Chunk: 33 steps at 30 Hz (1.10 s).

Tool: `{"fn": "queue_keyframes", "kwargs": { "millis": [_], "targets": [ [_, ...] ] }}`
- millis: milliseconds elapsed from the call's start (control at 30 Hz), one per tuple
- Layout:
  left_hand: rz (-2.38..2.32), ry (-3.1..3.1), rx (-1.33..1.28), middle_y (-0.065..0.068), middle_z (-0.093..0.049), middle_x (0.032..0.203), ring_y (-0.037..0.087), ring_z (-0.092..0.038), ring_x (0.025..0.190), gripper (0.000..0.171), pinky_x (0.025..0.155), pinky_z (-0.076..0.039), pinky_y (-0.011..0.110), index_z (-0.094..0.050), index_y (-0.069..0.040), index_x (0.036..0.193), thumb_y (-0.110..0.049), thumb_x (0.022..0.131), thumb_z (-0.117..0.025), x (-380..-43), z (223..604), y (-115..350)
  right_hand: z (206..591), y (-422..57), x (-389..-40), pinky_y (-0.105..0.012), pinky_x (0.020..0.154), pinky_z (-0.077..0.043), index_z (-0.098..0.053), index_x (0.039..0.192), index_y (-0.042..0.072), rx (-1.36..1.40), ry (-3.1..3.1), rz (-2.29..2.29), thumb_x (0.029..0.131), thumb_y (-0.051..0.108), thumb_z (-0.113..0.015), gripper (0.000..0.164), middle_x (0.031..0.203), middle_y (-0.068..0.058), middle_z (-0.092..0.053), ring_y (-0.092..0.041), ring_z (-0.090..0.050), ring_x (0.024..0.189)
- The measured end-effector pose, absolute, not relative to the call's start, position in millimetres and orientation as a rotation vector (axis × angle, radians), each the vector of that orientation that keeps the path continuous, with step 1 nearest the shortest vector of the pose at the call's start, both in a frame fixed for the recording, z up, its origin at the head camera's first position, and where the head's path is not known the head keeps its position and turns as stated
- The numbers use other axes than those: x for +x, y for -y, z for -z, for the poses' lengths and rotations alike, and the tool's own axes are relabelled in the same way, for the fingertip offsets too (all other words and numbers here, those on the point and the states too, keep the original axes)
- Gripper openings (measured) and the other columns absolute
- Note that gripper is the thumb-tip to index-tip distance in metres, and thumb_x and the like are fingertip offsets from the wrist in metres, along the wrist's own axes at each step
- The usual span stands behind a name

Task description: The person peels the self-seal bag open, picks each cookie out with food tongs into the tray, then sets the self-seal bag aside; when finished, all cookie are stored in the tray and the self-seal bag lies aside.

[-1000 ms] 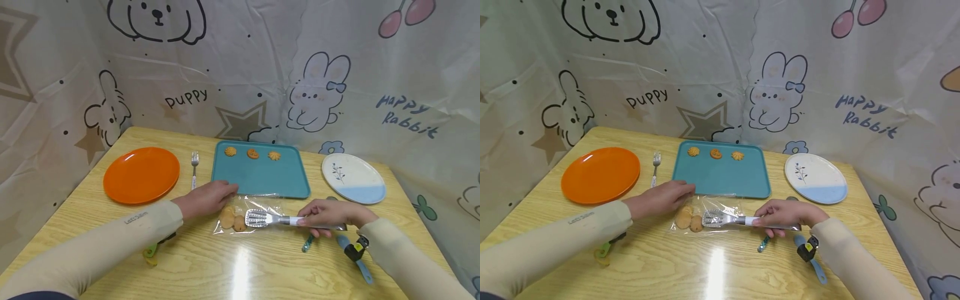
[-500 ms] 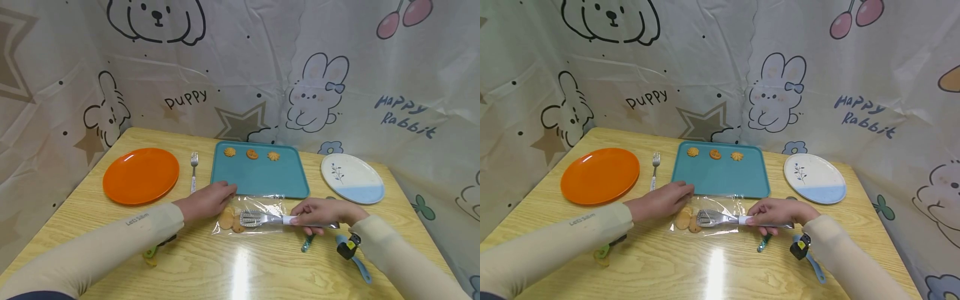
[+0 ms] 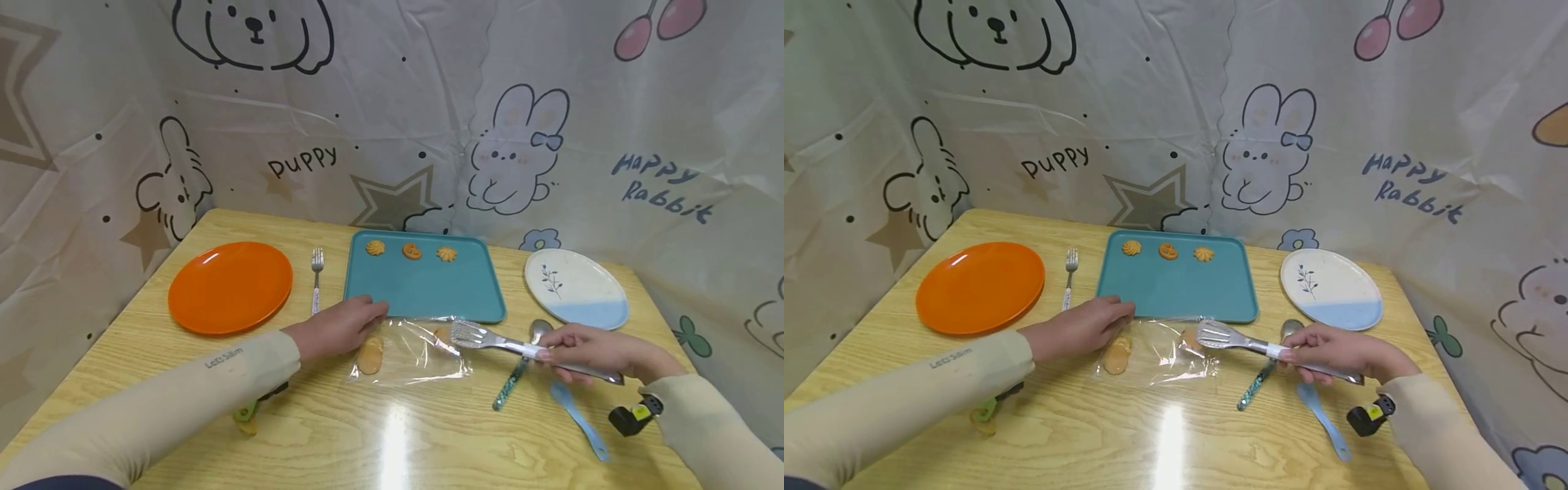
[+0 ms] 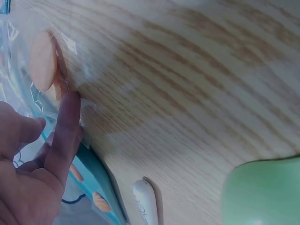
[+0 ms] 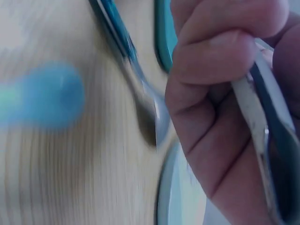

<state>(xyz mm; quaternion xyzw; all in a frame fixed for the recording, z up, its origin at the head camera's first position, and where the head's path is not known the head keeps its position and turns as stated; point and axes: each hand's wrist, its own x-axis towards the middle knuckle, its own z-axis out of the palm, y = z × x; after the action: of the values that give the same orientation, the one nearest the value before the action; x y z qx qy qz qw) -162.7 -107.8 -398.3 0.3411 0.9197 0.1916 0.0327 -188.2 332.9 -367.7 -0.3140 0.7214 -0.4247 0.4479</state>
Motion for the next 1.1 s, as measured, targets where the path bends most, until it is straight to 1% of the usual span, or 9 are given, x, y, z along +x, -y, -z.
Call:
{"fn": "queue_keyframes", "kwargs": {
  "millis": [67,133,200,267,467,633,767,900,1100],
  "targets": [
    [-0.586,-2.827,1.047,-0.001,-0.055,0.086,0.012,-0.049,0.079,0.008,0.071,-0.047,0.023,-0.057,-0.011,0.104,-0.012,0.101,-0.049,-163,397,108,365,-352,-189,-0.030,0.040,-0.044,-0.054,0.107,-0.015,-0.724,-1.842,1.070,0.105,0.010,-0.037,0.030,0.066,-0.019,-0.054,-0.008,-0.047,0.047],
    [-0.587,-2.822,1.032,-0.002,-0.054,0.085,0.013,-0.049,0.078,0.008,0.071,-0.047,0.024,-0.056,-0.011,0.104,-0.012,0.101,-0.049,-164,397,110,363,-366,-193,-0.027,0.044,-0.046,-0.053,0.112,-0.015,-0.669,-1.926,1.074,0.105,0.012,-0.036,0.033,0.066,-0.009,-0.058,-0.003,-0.049,0.051],
    [-0.588,-2.823,1.032,-0.002,-0.054,0.085,0.013,-0.049,0.078,0.007,0.070,-0.046,0.025,-0.056,-0.011,0.103,-0.012,0.101,-0.049,-164,396,112,362,-371,-198,-0.025,0.048,-0.047,-0.053,0.116,-0.013,-0.611,-2.017,1.071,0.106,0.017,-0.036,0.036,0.070,-0.001,-0.061,-0.001,-0.051,0.053],
    [-0.592,-2.830,1.035,-0.002,-0.055,0.085,0.013,-0.049,0.078,0.007,0.070,-0.047,0.025,-0.056,-0.011,0.102,-0.012,0.101,-0.049,-164,396,113,363,-367,-205,-0.027,0.051,-0.048,-0.053,0.117,-0.011,-0.571,-2.085,1.074,0.106,0.021,-0.037,0.038,0.073,0.002,-0.062,-0.001,-0.051,0.054],
    [-0.613,-2.833,1.079,-0.002,-0.055,0.084,0.013,-0.049,0.077,0.007,0.070,-0.045,0.024,-0.056,-0.011,0.100,-0.012,0.101,-0.049,-164,396,113,372,-320,-229,-0.027,0.050,-0.047,-0.055,0.114,-0.010,-0.591,-2.122,1.096,0.105,0.027,-0.042,0.041,0.072,-0.004,-0.060,-0.004,-0.050,0.052],
    [-0.594,-2.824,1.064,-0.002,-0.053,0.083,0.013,-0.048,0.077,0.007,0.069,-0.043,0.023,-0.057,-0.012,0.101,-0.014,0.101,-0.050,-163,396,111,376,-261,-245,-0.026,0.048,-0.046,-0.058,0.116,-0.005,-0.558,-2.077,1.064,0.102,0.035,-0.047,0.043,0.070,-0.002,-0.061,-0.005,-0.050,0.049],
    [-0.587,-2.824,1.056,-0.002,-0.053,0.084,0.013,-0.049,0.077,0.008,0.069,-0.044,0.023,-0.057,-0.012,0.103,-0.015,0.101,-0.050,-162,394,112,377,-225,-254,-0.025,0.050,-0.045,-0.061,0.114,0.000,-0.544,-2.043,1.030,0.101,0.037,-0.049,0.041,0.069,-0.003,-0.063,-0.006,-0.051,0.049],
    [-0.578,-2.823,1.072,-0.002,-0.053,0.083,0.013,-0.048,0.076,0.008,0.068,-0.044,0.023,-0.056,-0.012,0.103,-0.015,0.102,-0.049,-162,394,111,379,-208,-257,-0.024,0.050,-0.044,-0.062,0.111,0.002,-0.534,-2.029,1.008,0.101,0.037,-0.050,0.038,0.069,-0.004,-0.063,-0.007,-0.050,0.048],
    [-0.567,-2.832,1.088,-0.002,-0.051,0.080,0.013,-0.047,0.074,0.007,0.066,-0.042,0.022,-0.056,-0.012,0.101,-0.015,0.101,-0.050,-163,397,111,375,-215,-253,-0.025,0.052,-0.046,-0.063,0.116,0.008,-0.456,-2.150,0.959,0.097,0.048,-0.052,0.046,0.076,-0.006,-0.062,-0.009,-0.051,0.051]
  ]
}}
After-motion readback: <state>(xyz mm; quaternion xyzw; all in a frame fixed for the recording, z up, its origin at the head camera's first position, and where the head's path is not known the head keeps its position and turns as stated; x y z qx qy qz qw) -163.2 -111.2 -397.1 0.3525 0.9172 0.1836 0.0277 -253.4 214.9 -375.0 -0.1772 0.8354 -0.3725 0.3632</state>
